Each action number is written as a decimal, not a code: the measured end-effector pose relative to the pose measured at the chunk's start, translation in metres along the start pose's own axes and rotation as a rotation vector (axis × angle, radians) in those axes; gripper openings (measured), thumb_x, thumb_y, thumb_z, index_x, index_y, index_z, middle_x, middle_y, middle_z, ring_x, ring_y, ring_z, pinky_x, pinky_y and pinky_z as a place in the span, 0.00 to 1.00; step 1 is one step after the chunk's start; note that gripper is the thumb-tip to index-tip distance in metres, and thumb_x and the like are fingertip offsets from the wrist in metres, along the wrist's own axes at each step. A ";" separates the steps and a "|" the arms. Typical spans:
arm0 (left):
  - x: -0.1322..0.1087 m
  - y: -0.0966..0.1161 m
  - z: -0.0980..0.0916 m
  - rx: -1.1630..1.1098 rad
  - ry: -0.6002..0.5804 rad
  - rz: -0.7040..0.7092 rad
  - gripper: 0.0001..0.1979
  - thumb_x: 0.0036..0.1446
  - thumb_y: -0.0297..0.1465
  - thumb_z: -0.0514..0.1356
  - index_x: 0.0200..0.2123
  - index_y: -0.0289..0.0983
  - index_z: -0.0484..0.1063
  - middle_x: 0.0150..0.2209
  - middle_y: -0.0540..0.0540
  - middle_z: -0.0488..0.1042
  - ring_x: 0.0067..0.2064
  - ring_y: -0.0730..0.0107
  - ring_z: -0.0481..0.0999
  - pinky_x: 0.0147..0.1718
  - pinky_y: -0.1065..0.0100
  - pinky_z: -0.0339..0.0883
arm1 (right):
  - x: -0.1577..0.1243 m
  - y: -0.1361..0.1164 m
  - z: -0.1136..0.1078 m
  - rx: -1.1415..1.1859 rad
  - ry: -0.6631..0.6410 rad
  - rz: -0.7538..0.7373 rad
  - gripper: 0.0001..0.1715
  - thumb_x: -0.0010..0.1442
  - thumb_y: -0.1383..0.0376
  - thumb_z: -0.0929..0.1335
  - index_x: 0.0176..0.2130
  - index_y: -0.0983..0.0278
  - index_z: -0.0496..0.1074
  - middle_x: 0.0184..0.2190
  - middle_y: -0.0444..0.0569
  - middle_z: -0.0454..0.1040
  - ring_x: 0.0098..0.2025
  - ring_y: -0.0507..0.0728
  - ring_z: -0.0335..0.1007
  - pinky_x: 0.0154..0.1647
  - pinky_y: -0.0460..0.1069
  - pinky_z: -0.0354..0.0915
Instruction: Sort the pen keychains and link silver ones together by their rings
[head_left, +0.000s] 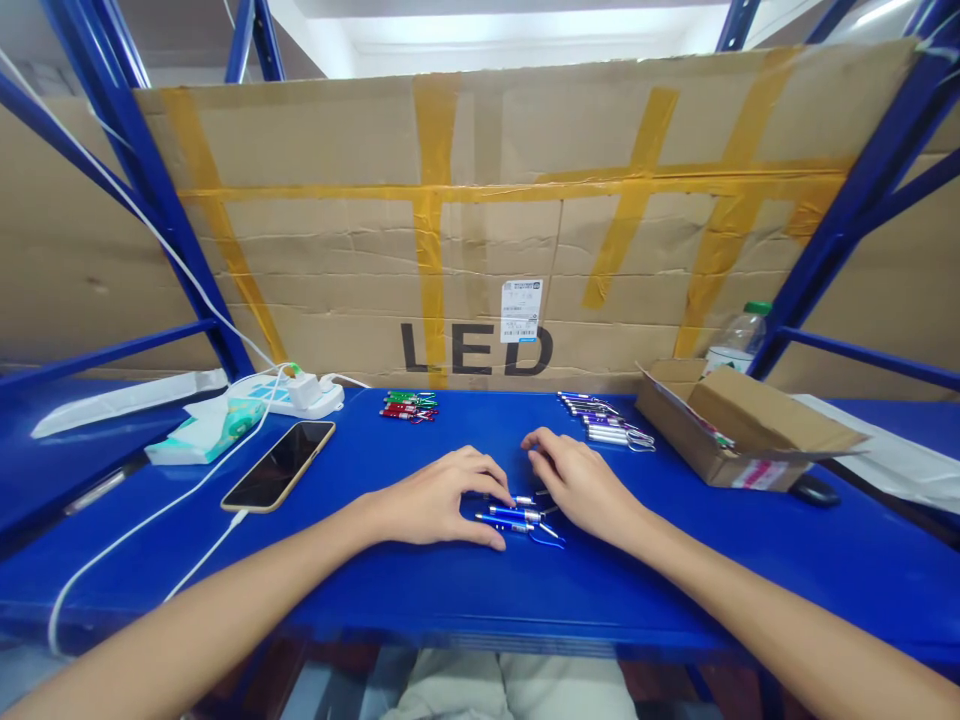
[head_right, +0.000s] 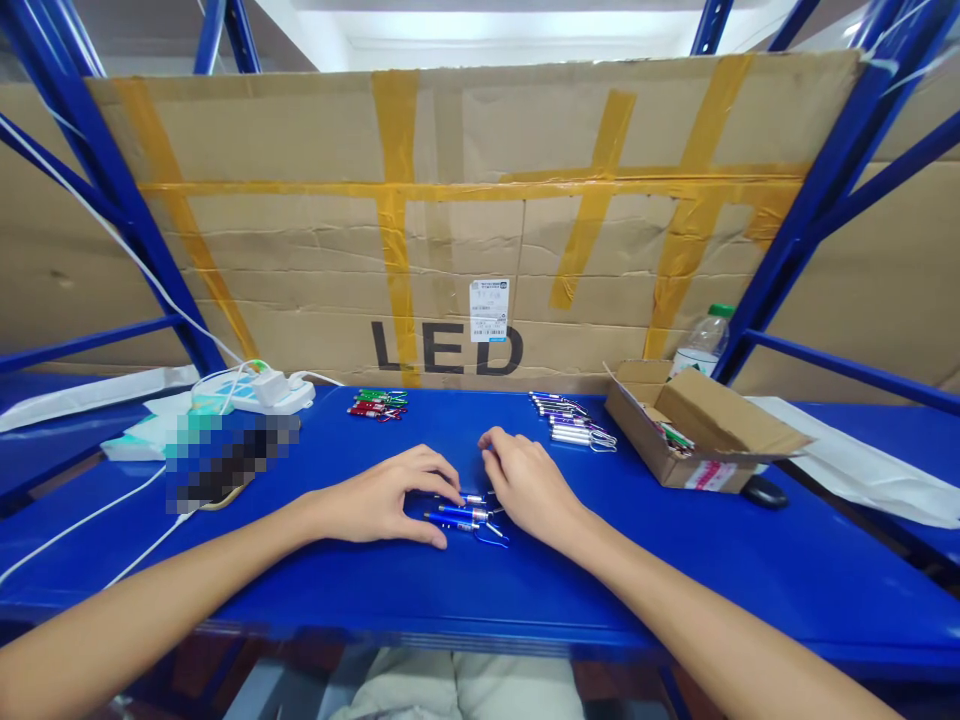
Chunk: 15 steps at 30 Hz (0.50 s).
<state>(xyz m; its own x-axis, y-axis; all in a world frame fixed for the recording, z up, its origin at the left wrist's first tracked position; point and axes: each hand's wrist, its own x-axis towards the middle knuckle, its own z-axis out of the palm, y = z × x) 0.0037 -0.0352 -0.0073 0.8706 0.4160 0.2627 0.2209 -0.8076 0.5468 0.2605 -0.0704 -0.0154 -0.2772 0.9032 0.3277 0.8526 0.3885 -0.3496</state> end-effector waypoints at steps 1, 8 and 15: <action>0.000 -0.001 -0.001 -0.009 0.011 0.012 0.20 0.61 0.49 0.72 0.50 0.45 0.85 0.53 0.42 0.81 0.57 0.52 0.74 0.61 0.54 0.65 | 0.000 0.000 0.000 0.001 -0.002 0.001 0.14 0.77 0.65 0.59 0.53 0.61 0.71 0.49 0.53 0.82 0.48 0.61 0.78 0.49 0.55 0.68; -0.001 -0.001 -0.001 0.047 0.020 -0.012 0.20 0.65 0.47 0.70 0.55 0.44 0.81 0.53 0.42 0.82 0.54 0.54 0.76 0.58 0.56 0.64 | 0.000 -0.001 0.002 0.003 -0.028 0.022 0.14 0.77 0.65 0.59 0.54 0.61 0.71 0.51 0.53 0.82 0.50 0.62 0.79 0.50 0.55 0.69; -0.002 0.000 -0.001 0.105 -0.020 0.026 0.18 0.72 0.46 0.63 0.56 0.45 0.81 0.56 0.42 0.81 0.59 0.51 0.75 0.62 0.54 0.60 | 0.001 -0.001 0.002 0.002 -0.058 0.058 0.15 0.77 0.65 0.59 0.55 0.62 0.70 0.51 0.54 0.82 0.51 0.63 0.79 0.51 0.56 0.68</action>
<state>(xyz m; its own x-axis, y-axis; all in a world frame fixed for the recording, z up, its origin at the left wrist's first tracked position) 0.0019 -0.0361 -0.0071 0.8848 0.3872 0.2591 0.2423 -0.8575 0.4539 0.2586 -0.0694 -0.0163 -0.2523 0.9333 0.2556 0.8673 0.3353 -0.3679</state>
